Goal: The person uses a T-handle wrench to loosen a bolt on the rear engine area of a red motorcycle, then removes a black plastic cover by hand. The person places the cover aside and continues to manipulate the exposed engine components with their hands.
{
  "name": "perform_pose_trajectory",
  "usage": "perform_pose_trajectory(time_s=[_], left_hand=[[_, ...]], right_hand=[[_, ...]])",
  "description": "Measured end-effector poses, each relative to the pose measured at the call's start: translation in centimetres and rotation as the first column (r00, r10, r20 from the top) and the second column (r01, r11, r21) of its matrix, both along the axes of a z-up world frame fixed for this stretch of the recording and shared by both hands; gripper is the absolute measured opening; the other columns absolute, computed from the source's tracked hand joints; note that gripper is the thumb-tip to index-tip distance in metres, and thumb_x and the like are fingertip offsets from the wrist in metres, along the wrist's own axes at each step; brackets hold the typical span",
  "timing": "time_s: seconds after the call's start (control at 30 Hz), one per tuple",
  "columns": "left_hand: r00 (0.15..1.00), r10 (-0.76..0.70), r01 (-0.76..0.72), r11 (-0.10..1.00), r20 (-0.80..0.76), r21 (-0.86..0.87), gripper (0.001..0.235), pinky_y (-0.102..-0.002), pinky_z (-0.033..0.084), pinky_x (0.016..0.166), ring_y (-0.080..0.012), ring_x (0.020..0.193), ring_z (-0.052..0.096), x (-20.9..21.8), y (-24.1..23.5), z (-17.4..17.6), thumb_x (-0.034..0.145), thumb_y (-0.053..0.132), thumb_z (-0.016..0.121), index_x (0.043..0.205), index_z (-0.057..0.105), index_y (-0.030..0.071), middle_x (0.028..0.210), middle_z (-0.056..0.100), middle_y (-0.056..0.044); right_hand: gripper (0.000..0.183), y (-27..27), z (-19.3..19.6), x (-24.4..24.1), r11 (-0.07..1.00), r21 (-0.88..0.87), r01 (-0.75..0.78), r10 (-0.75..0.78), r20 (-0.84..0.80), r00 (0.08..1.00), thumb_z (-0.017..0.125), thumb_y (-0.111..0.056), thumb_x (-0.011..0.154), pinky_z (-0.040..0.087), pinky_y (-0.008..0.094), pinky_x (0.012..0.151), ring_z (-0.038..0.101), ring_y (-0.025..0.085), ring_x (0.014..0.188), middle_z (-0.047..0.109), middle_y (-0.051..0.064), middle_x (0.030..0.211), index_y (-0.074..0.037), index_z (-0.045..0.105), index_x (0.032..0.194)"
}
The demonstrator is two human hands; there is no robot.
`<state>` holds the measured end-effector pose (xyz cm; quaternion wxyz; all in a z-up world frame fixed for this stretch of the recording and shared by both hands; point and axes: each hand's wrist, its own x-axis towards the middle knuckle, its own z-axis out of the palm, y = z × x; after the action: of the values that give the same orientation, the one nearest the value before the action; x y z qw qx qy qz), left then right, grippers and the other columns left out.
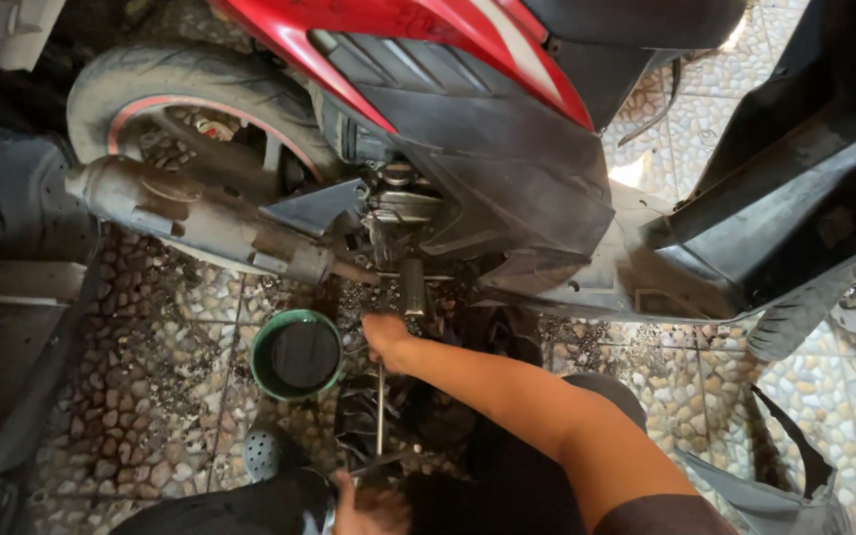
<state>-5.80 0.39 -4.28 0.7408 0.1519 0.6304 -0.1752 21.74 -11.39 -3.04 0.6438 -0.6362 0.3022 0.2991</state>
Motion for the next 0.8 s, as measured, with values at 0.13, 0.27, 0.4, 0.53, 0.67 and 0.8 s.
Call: perform_pose_trajectory(time_s=[0.13, 0.27, 0.4, 0.53, 0.67, 0.8], left_hand=[[0.961, 0.233, -0.267, 0.921, -0.147, -0.284, 0.077, -0.056, 0.043, 0.11, -0.0408, 0.114, 0.056, 6.2, -3.3, 16.1, 0.088, 0.063, 0.06, 0.135, 0.046, 0.003, 0.111, 0.06, -0.024], [0.891, 0.391, -0.346, 0.914, 0.232, -0.213, 0.044, -0.043, 0.043, 0.084, -0.0257, 0.088, 0.051, 7.3, -3.2, 7.6, 0.097, 0.042, 0.057, 0.122, 0.049, 0.007, 0.086, 0.053, -0.009], [0.634, 0.431, -0.284, 0.902, 0.642, -0.324, 0.005, -0.024, 0.035, 0.049, -0.0095, 0.059, 0.039, 3.8, -0.1, -6.3, 0.108, 0.016, 0.062, 0.112, 0.061, 0.012, 0.073, 0.051, 0.001], [0.67, 0.356, -0.375, 0.92, 0.651, -0.117, 0.008, -0.023, 0.026, 0.044, -0.0078, 0.055, 0.033, 7.6, -1.6, 5.8, 0.108, 0.018, 0.06, 0.108, 0.055, 0.011, 0.077, 0.053, 0.001], [0.805, -0.08, -0.298, 0.802, 0.587, 0.517, 0.035, -0.029, 0.031, 0.039, -0.0125, 0.047, 0.038, 8.1, -6.7, 18.1, 0.092, 0.009, 0.059, 0.118, 0.038, 0.018, 0.073, 0.055, -0.001], [0.712, -0.591, -0.111, 0.437, 0.378, 0.892, 0.052, -0.034, 0.037, 0.045, -0.0141, 0.053, 0.042, 6.8, -6.1, 11.3, 0.09, 0.004, 0.071, 0.125, 0.033, 0.012, 0.069, 0.048, -0.004]], right_hand=[[0.034, 0.6, -3.4, 0.7, 0.997, 0.033, 0.075, -0.075, 0.007, 0.997, 0.057, -0.033, 0.098, 0.044, 0.046, 0.053, 0.05, 0.028, 0.059, 0.056, 0.013, 0.074, -0.001, 0.06, 0.088], [0.036, 0.5, -0.8, 0.2, 1.0, 0.025, -0.003, 0.001, 0.088, 0.996, 0.055, -0.034, 0.097, 0.046, 0.048, 0.056, 0.055, 0.028, 0.06, 0.061, 0.014, 0.079, 0.001, 0.062, 0.09], [0.043, 0.9, 1.9, -0.2, 0.997, -0.027, -0.07, 0.069, -0.024, 0.997, 0.056, -0.041, 0.098, 0.043, 0.049, 0.06, 0.056, 0.028, 0.062, 0.062, 0.017, 0.084, 0.001, 0.061, 0.091], [0.039, 1.6, -5.6, 1.3, 0.997, 0.029, -0.072, 0.071, 0.043, 0.997, 0.06, -0.04, 0.097, 0.048, 0.047, 0.064, 0.062, 0.029, 0.066, 0.065, 0.01, 0.087, -0.002, 0.063, 0.091], [0.037, 0.6, -6.1, 2.1, 0.983, 0.174, -0.06, 0.052, 0.05, 0.997, 0.062, -0.035, 0.096, 0.052, 0.049, 0.06, 0.06, 0.031, 0.066, 0.06, 0.015, 0.076, 0.0, 0.061, 0.084], [0.036, -0.2, -7.6, 2.7, 0.99, 0.115, -0.081, 0.072, 0.082, 0.994, 0.066, -0.035, 0.095, 0.054, 0.046, 0.06, 0.061, 0.029, 0.067, 0.061, 0.013, 0.077, -0.001, 0.062, 0.084]])
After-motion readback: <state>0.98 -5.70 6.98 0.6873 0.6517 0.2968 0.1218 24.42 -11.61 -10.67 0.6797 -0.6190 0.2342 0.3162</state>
